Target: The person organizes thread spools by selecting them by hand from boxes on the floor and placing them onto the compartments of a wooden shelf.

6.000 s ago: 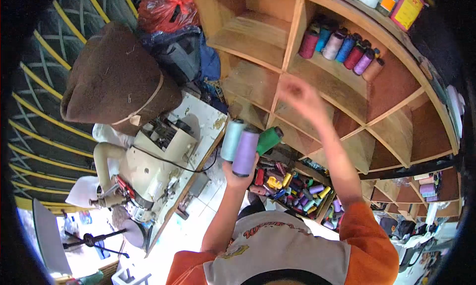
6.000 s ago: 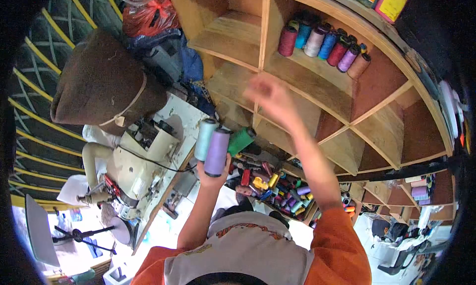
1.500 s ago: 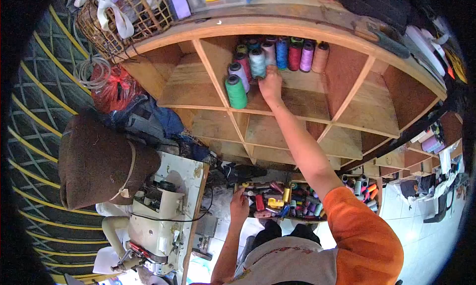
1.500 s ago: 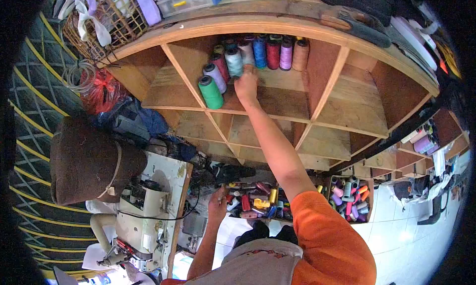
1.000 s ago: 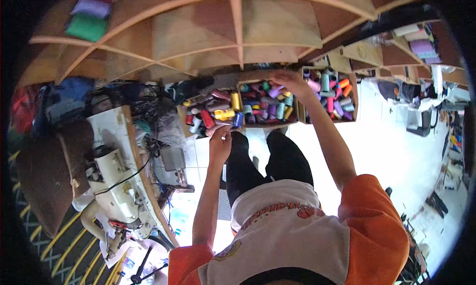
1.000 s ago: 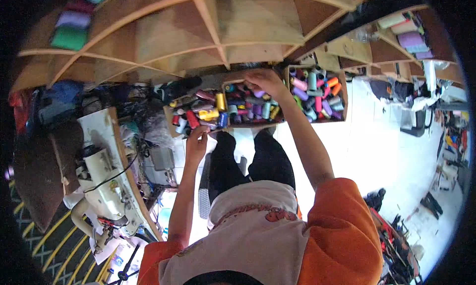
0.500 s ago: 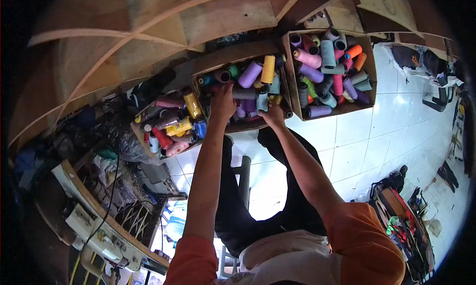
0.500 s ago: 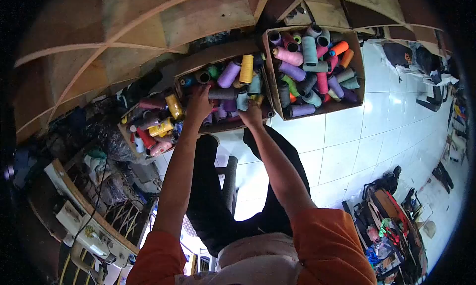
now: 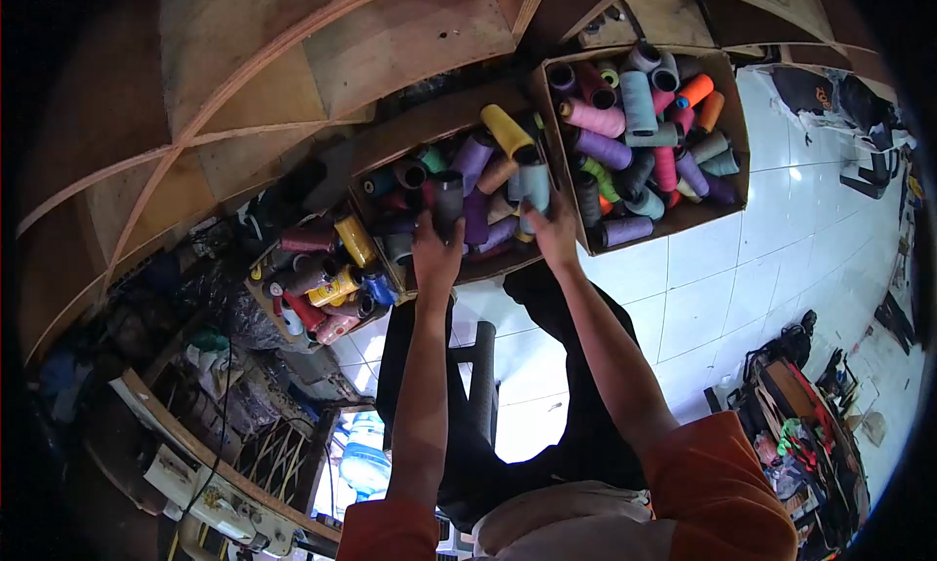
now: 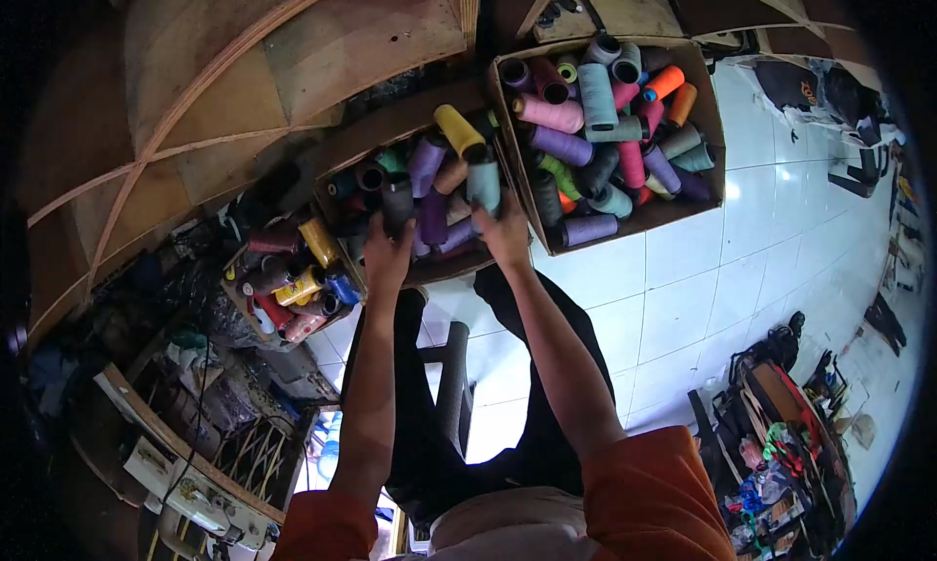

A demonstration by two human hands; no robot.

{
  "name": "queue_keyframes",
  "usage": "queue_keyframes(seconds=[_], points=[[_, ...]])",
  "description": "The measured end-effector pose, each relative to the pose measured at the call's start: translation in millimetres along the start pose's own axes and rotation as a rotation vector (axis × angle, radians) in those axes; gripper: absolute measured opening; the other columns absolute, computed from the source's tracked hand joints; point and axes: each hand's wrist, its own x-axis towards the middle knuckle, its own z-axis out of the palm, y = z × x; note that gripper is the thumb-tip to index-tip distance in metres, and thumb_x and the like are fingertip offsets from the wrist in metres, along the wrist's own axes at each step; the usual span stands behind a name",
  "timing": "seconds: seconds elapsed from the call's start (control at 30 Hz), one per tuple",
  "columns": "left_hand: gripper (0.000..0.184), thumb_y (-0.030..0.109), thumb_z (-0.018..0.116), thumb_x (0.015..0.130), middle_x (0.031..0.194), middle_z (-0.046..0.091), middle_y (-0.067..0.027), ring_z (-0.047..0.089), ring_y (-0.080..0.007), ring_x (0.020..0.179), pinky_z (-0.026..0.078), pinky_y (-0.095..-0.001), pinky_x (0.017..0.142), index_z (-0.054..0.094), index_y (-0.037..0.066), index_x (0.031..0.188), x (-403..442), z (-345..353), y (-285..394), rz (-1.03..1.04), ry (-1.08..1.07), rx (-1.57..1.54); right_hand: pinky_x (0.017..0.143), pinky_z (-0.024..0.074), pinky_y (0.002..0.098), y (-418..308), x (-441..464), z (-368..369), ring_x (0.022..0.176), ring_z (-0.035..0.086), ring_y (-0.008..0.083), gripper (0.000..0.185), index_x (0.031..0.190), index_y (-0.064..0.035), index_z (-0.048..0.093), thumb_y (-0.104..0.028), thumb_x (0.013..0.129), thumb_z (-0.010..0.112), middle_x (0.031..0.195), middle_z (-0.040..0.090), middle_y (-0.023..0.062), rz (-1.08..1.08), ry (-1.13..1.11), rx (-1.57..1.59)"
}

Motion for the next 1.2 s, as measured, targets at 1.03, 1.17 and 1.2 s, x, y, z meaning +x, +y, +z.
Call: queue_keyframes(seconds=[1.03, 1.17, 1.2], points=[[0.071, 0.043, 0.063, 0.083, 0.134, 0.045, -0.0082, 0.043, -0.0238, 0.123, 0.034, -0.0403, 0.104, 0.035, 0.007, 0.137, -27.5, -10.7, 2.3, -0.212, -0.408, -1.551, 0.093, 0.0305, 0.0484, -96.4, -70.6, 48.4, 0.121, 0.041, 0.0354, 0.059, 0.133, -0.0024, 0.04, -0.03, 0.085, 0.06, 0.133, 0.04, 0.0207, -0.436, -0.134, -0.55], [0.079, 0.037, 0.072, 0.076, 0.136, 0.042, -0.0098, 0.041, -0.0263, 0.126, 0.03, -0.0409, 0.108, 0.033, 0.007, 0.138, -48.8, -9.9, -33.8, -0.162, -0.322, -1.571, 0.098, 0.0271, 0.0511, -103.3, -93.2, 60.9, 0.124, 0.035, 0.0403, 0.061, 0.14, -0.0047, 0.03, -0.034, 0.091, 0.049, 0.138, 0.034, 0.0224, -0.419, -0.28, -0.664], [0.081, 0.037, 0.073, 0.075, 0.136, 0.043, -0.0097, 0.042, -0.0266, 0.125, 0.03, -0.0414, 0.108, 0.033, 0.007, 0.138, -52.5, -12.3, -43.6, -0.162, -0.308, -1.553, 0.098, 0.0276, 0.0505, -103.7, -97.9, 61.8, 0.124, 0.036, 0.0393, 0.059, 0.14, -0.0039, 0.031, -0.033, 0.092, 0.049, 0.137, 0.036, 0.0223, -0.411, -0.323, -0.679]])
